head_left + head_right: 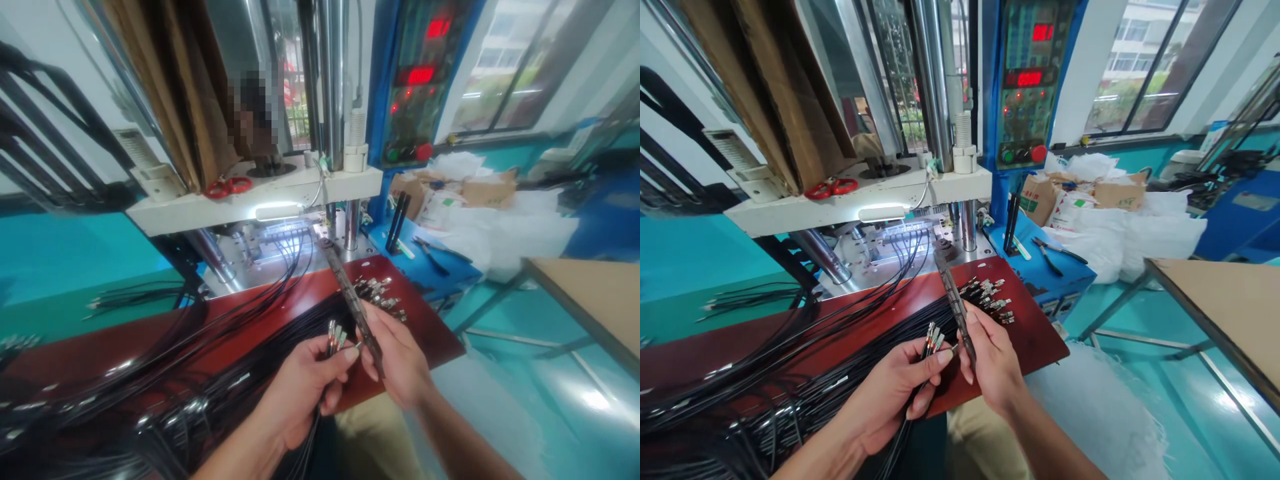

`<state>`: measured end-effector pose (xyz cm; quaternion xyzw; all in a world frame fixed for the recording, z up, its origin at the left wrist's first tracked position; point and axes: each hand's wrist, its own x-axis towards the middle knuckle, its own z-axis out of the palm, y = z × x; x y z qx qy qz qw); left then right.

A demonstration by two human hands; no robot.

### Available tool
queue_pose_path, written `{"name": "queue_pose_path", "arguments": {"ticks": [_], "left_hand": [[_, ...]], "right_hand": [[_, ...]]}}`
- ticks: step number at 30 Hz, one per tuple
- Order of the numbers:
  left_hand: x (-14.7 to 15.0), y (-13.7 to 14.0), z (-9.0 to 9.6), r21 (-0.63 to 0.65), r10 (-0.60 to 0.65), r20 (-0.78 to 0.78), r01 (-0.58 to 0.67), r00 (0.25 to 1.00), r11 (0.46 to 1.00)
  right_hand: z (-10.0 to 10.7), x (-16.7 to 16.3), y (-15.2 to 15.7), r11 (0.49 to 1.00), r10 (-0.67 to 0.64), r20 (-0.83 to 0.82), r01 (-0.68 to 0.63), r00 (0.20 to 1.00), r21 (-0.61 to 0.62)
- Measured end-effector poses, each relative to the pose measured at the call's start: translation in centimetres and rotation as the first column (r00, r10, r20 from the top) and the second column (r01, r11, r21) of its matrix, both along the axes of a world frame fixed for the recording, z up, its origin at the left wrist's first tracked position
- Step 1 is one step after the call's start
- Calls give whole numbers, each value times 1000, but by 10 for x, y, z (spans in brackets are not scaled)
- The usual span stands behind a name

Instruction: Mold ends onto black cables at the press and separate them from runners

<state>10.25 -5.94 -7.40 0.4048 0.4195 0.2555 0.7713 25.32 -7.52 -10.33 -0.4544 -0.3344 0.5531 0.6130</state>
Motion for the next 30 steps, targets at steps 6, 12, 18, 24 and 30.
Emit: {"name": "queue_pose_path", "arguments": {"ticks": [6,12,18,24,30], "left_hand": [[7,2,-3,33,-4,-54,6,999,999],[10,2,-6,65,-3,-74,8,997,998],[10,1,-5,85,-37,-62,42,997,995],[9,2,-6,99,-53,-59,59,997,993],[9,1,-7,76,-35,-61,39,998,996]], "right_hand": [[-5,1,-1,1000,6,46,-5,999,-27],[-3,0,-2,999,-2,94,6,996,-44],[-5,-1,-4,999,-5,146,12,989,-44],[2,-3,-5,999,10,235,3,972,-55],[16,-6,-9,991,28,348,20,937,-132]]}}
